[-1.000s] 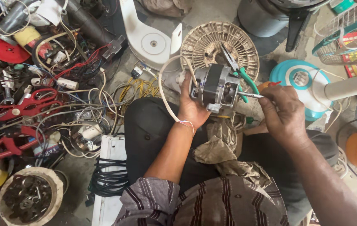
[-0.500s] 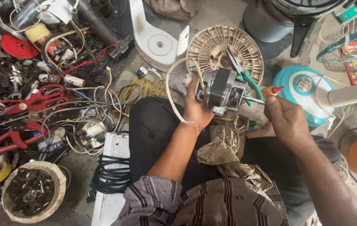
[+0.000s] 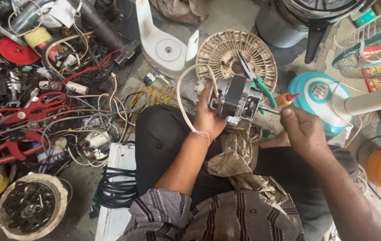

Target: The person sits on the floor in a cluttered workshop and assembles a small electric motor. They insert a rotor into a stator, align the components, and use pliers to manipulate parts of the motor housing. The person then uses a screwdriver to tighten screws on the motor casing.

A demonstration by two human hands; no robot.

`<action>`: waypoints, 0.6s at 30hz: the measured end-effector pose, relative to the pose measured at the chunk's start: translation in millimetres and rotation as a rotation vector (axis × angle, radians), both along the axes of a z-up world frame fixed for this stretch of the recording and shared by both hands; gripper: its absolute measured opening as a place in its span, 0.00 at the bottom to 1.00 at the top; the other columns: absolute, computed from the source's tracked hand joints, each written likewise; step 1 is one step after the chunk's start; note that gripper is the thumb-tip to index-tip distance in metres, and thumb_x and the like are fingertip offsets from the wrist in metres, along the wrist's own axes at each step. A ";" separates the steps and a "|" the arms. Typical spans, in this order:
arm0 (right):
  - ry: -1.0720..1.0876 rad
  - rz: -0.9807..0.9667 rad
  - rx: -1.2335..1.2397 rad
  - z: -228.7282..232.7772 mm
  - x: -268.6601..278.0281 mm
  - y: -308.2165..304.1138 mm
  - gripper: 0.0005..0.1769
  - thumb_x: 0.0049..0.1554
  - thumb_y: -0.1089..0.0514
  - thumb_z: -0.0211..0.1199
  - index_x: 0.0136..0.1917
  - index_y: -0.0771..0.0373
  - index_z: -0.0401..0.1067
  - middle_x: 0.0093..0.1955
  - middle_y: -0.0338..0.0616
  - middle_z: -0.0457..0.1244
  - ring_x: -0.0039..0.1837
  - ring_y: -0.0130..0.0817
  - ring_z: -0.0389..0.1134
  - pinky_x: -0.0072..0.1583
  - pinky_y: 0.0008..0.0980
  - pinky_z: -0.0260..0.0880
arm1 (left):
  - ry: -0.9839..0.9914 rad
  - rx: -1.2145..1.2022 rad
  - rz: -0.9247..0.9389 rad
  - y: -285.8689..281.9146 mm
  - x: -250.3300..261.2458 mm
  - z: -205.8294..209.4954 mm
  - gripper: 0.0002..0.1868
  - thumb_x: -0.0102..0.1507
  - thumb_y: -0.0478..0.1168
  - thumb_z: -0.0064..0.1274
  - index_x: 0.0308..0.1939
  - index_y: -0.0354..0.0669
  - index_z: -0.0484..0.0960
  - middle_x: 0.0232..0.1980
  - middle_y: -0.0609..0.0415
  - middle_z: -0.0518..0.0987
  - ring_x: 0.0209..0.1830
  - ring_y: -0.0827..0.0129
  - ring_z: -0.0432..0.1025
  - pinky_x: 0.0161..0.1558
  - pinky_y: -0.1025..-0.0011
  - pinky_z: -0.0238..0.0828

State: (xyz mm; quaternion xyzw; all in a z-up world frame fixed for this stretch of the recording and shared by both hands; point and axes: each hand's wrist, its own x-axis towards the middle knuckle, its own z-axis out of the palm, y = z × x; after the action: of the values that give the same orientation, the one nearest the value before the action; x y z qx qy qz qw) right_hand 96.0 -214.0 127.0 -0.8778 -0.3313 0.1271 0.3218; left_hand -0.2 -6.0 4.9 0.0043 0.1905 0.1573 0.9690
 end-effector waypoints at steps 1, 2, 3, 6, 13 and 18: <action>0.045 -0.016 0.006 -3.4 0.0 0.0 0.28 0.69 0.41 0.49 0.41 0.67 0.70 0.33 0.38 0.61 0.39 0.27 0.59 0.43 0.31 0.63 | -0.022 0.023 -0.009 0.6 -0.7 -0.3 0.33 0.59 0.62 0.61 0.62 0.51 0.75 0.54 0.53 0.78 0.55 0.60 0.75 0.60 0.55 0.73; 0.089 -0.032 0.013 -6.6 0.5 -0.5 0.29 0.70 0.40 0.49 0.40 0.67 0.70 0.33 0.38 0.60 0.39 0.26 0.58 0.42 0.31 0.62 | -0.043 0.046 -0.018 2.1 -2.4 -0.5 0.33 0.58 0.62 0.61 0.61 0.50 0.75 0.54 0.53 0.79 0.55 0.60 0.75 0.59 0.55 0.73; 0.104 -0.043 0.012 -9.0 2.0 -2.0 0.29 0.70 0.40 0.49 0.40 0.67 0.70 0.33 0.38 0.60 0.39 0.26 0.58 0.42 0.30 0.62 | -0.065 0.068 -0.030 1.8 -2.7 -0.4 0.34 0.57 0.62 0.60 0.61 0.50 0.76 0.54 0.54 0.80 0.54 0.60 0.76 0.59 0.55 0.74; 0.155 -0.062 0.014 -16.1 5.6 -2.4 0.29 0.70 0.40 0.48 0.40 0.67 0.69 0.33 0.36 0.60 0.38 0.25 0.58 0.42 0.29 0.62 | -0.083 0.102 -0.025 1.4 -2.0 0.4 0.30 0.61 0.62 0.60 0.58 0.49 0.77 0.53 0.55 0.80 0.54 0.62 0.76 0.59 0.55 0.73; 0.010 0.019 0.030 -15.8 7.9 -2.8 0.22 0.70 0.46 0.50 0.45 0.65 0.71 0.37 0.41 0.64 0.41 0.29 0.64 0.46 0.30 0.65 | -0.162 0.125 -0.001 -1.7 -0.1 -0.9 0.29 0.63 0.62 0.58 0.57 0.48 0.79 0.53 0.53 0.82 0.54 0.61 0.76 0.59 0.56 0.73; -0.332 0.173 0.218 -11.5 -2.5 12.8 0.07 0.66 0.63 0.60 0.55 0.68 0.72 0.54 0.51 0.67 0.53 0.37 0.70 0.56 0.33 0.70 | -0.072 0.057 0.003 0.1 0.1 0.9 0.29 0.59 0.62 0.59 0.57 0.52 0.78 0.51 0.55 0.81 0.52 0.61 0.77 0.57 0.55 0.73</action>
State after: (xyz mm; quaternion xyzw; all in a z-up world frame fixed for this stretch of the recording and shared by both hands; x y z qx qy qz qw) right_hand 93.5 -201.2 115.4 -0.8151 -0.4656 -0.0288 0.3436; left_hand -0.1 -5.8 5.8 0.0258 0.1511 0.1643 0.9744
